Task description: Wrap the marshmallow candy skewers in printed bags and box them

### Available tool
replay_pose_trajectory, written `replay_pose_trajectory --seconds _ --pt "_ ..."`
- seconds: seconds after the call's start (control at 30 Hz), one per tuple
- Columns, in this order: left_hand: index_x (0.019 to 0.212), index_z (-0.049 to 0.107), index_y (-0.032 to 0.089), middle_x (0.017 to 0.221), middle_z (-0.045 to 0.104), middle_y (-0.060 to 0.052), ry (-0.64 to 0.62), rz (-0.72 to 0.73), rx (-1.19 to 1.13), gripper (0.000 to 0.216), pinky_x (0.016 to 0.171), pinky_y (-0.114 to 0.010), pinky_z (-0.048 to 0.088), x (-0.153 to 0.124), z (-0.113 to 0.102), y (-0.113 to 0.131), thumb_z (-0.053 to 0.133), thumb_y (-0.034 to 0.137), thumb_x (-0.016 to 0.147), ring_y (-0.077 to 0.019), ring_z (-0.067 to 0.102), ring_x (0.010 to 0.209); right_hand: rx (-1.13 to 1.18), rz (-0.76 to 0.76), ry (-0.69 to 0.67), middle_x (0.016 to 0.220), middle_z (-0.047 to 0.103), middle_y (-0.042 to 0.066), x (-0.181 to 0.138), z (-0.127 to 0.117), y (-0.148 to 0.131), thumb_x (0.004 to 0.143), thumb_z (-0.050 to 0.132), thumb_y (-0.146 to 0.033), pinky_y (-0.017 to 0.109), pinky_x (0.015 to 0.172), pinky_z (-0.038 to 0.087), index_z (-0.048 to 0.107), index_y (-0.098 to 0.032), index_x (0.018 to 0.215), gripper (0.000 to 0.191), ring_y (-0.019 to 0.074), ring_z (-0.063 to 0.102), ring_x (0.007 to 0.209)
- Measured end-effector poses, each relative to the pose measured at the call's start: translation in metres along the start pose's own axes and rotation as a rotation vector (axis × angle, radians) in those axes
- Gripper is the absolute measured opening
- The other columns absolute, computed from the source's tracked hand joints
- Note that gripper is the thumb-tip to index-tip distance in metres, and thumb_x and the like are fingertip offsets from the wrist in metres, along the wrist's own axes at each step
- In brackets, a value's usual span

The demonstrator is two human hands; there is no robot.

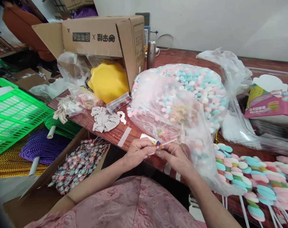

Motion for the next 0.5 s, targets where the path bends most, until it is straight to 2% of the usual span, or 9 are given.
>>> replay_pose_trajectory --seconds 0.07,0.13,0.17,0.23,0.33,0.4,0.5 --pt "0.058 0.062 0.014 0.062 0.051 0.0 -0.047 0.053 0.128 0.028 0.056 -0.022 0.034 -0.003 0.003 0.005 0.062 0.03 0.081 -0.0084 0.045 0.059 -0.167 -0.044 -0.09 0.071 0.066 0.001 -0.001 0.001 -0.006 0.086 0.064 -0.039 0.03 0.068 0.049 0.07 -0.019 0.081 0.022 0.0173 0.06 0.07" --pt "0.054 0.058 0.013 0.059 0.049 0.001 -0.115 0.027 0.187 0.03 0.055 -0.022 0.033 -0.004 0.006 0.004 0.062 0.029 0.079 -0.0078 0.044 0.058 -0.43 -0.196 -0.108 0.067 0.062 0.001 -0.006 0.002 -0.02 0.091 0.055 -0.03 0.028 0.062 0.044 0.066 -0.018 0.077 0.021 0.0155 0.055 0.065" --pt "0.052 0.057 0.013 0.057 0.047 0.002 -0.153 -0.035 0.164 0.031 0.053 -0.021 0.032 -0.005 0.007 -0.001 0.063 0.03 0.078 -0.007 0.043 0.056 -0.579 -0.317 -0.096 0.066 0.06 0.002 -0.011 0.004 -0.03 0.091 0.051 -0.023 0.028 0.06 0.042 0.065 -0.018 0.076 0.022 0.0151 0.053 0.064" --pt "0.055 0.058 0.013 0.054 0.048 0.003 -0.24 -0.253 0.052 0.028 0.047 -0.019 0.031 -0.008 0.01 -0.015 0.066 0.033 0.073 -0.0057 0.042 0.049 -0.85 -0.605 -0.067 0.069 0.059 0.004 -0.028 0.015 -0.051 0.088 0.044 -0.009 0.03 0.061 0.041 0.063 -0.017 0.079 0.022 0.016 0.05 0.064" --pt "0.065 0.066 0.012 0.055 0.059 0.001 -0.375 -0.6 -0.147 0.022 0.039 -0.017 0.034 -0.022 0.018 -0.037 0.074 0.033 0.063 -0.0069 0.048 0.042 -1.086 -0.971 -0.041 0.072 0.059 0.006 -0.059 0.034 -0.072 0.083 0.042 -0.001 0.034 0.066 0.044 0.062 -0.015 0.093 0.026 0.0184 0.05 0.068" --pt "0.066 0.068 0.011 0.055 0.064 -0.002 -0.468 -0.728 -0.273 0.022 0.035 -0.018 0.04 -0.031 0.025 -0.045 0.077 0.029 0.057 -0.0103 0.054 0.041 -1.147 -1.09 -0.042 0.071 0.059 0.006 -0.074 0.042 -0.078 0.086 0.043 -0.002 0.036 0.067 0.044 0.061 -0.013 0.102 0.027 0.0185 0.049 0.068" --pt "0.065 0.07 0.009 0.055 0.067 -0.005 -0.568 -0.813 -0.427 0.019 0.033 -0.022 0.046 -0.04 0.034 -0.054 0.077 0.024 0.054 -0.0138 0.057 0.041 -1.117 -1.116 -0.096 0.073 0.062 0.007 -0.082 0.047 -0.083 0.091 0.042 -0.005 0.036 0.067 0.045 0.058 -0.009 0.114 0.029 0.0189 0.052 0.07"
Point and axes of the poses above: each hand's wrist, its own x-axis towards the middle knuckle, its own z-axis out of the palm, y = z × x, the point moved 8 cm from there along x, towards the middle knuckle
